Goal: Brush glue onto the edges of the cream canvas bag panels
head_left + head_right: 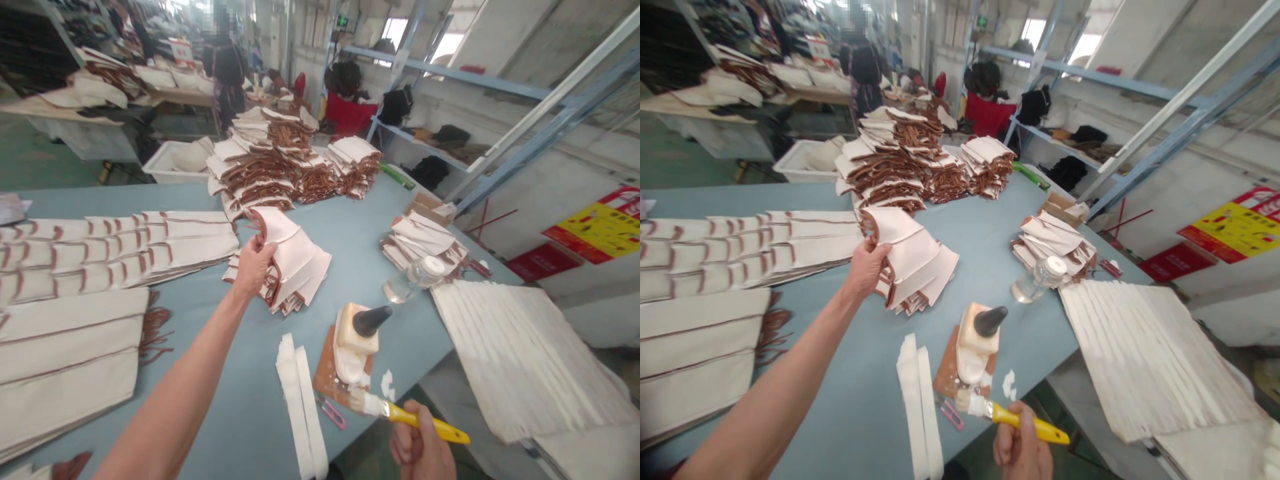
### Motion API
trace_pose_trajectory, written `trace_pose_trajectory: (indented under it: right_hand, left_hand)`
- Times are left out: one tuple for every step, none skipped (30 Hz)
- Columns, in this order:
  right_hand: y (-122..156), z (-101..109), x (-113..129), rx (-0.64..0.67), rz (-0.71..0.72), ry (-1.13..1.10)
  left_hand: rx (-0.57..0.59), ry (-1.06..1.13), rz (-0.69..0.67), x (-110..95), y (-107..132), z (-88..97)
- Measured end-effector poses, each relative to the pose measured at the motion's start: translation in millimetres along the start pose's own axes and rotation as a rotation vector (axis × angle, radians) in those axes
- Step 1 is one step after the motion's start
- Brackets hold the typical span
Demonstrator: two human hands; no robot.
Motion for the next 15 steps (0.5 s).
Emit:
trace_pose_trajectory:
  right_hand:
    - [1,-7,8,0.015,0.013,-0.021]
    - [3,-15,18,0.028,0.029,-0.043]
    - [6,-22,29,0.040,0.049,-0.062]
    - [10,-30,40,0.054,0.069,-0.072]
    - [14,-37,52,0.069,0.094,-0.074]
    - [18,-44,63,0.082,0.129,-0.067]
    - [22,-51,74,0.092,0.178,-0.053]
    - [27,-59,85,0.108,0.241,-0.031]
    - [32,-68,95,0.129,0.318,0.003]
    - [39,-80,104,0.165,0.403,0.051]
    - [47,-95,112,0.215,0.495,0.106]
    - [56,-112,118,0.273,0.593,0.171]
    - [66,-134,120,0.360,0.685,0.240]
    - [77,-154,122,0.422,0.782,0.281]
    - [89,-177,120,0.529,0.864,0.328]
  left_hand:
    - [-0.010,-0.009,0.005,-10,10,8.7]
    - [-0.025,-0.021,0.014,-20,23,20.2]
    - [-0.039,-0.034,0.025,-29,39,33.8]
    - [-0.041,-0.048,0.043,-36,56,47.8]
    - [-0.036,-0.067,0.062,-41,75,61.9]
    - [-0.029,-0.089,0.079,-45,95,76.0]
    - [-0.015,-0.113,0.094,-47,116,88.9]
    - [0.006,-0.141,0.112,-47,136,100.4]
    - [0.029,-0.170,0.131,-45,155,110.4]
    - [0.049,-0.200,0.141,-43,174,119.4]
    - [0.072,-0.235,0.138,-40,191,126.9]
    - [0.099,-0.284,0.120,-39,207,132.6]
    - [0.131,-0.339,0.092,-37,222,136.8]
    - [0.167,-0.394,0.061,-36,236,139.4]
    - [0.206,-0.445,0.030,-36,248,141.0]
Point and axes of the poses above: each hand's wrist, its own y-axis away from the middle knuckle, its own z-axis out of the back of the hand, x = y × z, the point moved 10 cm from there along -y, towards the middle knuckle, and after that the axes turned 4 degrees about z, right-handed, at the moved point
